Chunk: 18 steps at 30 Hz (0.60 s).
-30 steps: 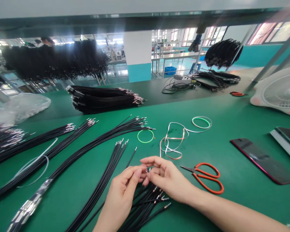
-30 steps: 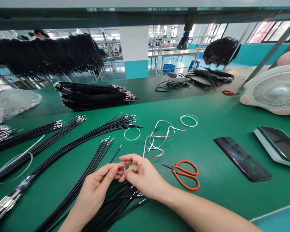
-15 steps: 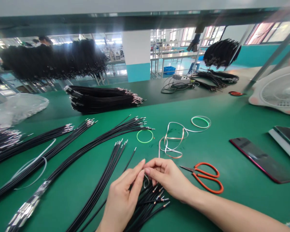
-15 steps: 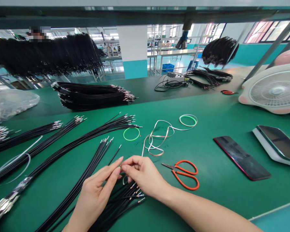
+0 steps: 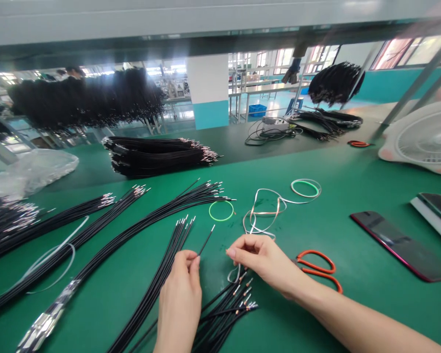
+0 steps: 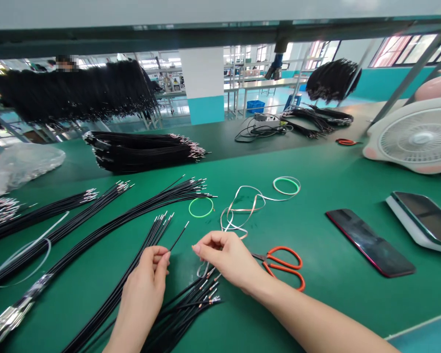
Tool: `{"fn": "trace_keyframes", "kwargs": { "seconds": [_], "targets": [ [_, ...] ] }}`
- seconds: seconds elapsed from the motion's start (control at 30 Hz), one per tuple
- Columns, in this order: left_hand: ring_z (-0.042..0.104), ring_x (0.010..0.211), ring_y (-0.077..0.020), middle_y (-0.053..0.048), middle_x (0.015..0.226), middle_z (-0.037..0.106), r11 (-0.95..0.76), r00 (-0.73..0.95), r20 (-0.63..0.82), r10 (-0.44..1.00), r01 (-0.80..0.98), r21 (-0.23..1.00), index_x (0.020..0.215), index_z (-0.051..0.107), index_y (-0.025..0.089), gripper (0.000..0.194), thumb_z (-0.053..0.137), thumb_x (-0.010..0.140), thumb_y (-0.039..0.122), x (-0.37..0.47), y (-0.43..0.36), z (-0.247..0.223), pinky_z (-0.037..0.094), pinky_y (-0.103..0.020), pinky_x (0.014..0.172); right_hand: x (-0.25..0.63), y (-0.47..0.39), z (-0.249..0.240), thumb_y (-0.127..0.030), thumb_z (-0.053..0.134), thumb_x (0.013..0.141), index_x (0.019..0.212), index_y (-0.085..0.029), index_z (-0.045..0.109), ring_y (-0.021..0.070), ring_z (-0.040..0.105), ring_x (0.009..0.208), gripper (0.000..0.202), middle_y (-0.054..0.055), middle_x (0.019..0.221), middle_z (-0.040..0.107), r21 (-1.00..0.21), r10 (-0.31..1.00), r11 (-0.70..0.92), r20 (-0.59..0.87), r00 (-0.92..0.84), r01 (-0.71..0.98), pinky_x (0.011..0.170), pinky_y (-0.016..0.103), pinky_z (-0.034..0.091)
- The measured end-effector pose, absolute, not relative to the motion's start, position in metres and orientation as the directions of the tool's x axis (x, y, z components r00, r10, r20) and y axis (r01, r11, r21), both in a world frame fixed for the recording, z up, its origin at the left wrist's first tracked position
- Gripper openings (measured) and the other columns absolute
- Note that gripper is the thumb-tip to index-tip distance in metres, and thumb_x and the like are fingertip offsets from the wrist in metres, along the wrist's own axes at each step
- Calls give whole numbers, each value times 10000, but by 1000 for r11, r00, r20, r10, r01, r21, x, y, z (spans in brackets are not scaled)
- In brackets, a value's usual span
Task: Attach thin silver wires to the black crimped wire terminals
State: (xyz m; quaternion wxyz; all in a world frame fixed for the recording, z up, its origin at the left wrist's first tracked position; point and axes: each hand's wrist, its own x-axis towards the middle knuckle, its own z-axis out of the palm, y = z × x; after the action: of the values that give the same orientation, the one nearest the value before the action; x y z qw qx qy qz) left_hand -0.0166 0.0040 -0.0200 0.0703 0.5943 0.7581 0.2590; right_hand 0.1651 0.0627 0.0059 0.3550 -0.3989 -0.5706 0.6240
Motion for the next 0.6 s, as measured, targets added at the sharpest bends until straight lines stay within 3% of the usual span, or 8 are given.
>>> {"fn": "trace_keyframes", "kwargs": {
  "seconds": [0.13,0.23,0.43,0.6],
  "targets": [
    [668,826,-219,-58,954,676,-8,-215,257,942,754,657,1018,555,245,177,407,954,318,7,-5,-11,476,-318,694,165,59,9,-420,748,716,649,-156,679,160,581,752,281,29,771,664,-993,884,-113,-108,-456,16,682,274,436],
    [642,728,-194,-29,858,650,-86,-193,294,936,686,723,929,590,243,161,438,940,295,20,-11,-8,461,-306,670,161,52,11,-387,748,724,633,-168,700,199,599,928,242,53,887,687,-993,889,-97,-52,-455,-75,788,285,454],
    [620,667,-150,4,781,641,-160,-213,335,918,574,803,863,622,238,143,490,916,251,27,-18,-5,459,-253,633,160,47,15,-392,724,751,688,-168,719,110,521,611,233,25,796,666,-978,897,-144,-66,-437,-148,561,239,426],
    [660,795,-173,-8,850,683,-87,-328,268,906,475,875,896,654,235,111,563,881,296,28,-18,-5,495,-273,730,170,52,28,-365,731,748,684,-168,698,125,529,676,210,1,716,625,-988,965,-76,-39,-260,-132,650,250,430]
  ]
}}
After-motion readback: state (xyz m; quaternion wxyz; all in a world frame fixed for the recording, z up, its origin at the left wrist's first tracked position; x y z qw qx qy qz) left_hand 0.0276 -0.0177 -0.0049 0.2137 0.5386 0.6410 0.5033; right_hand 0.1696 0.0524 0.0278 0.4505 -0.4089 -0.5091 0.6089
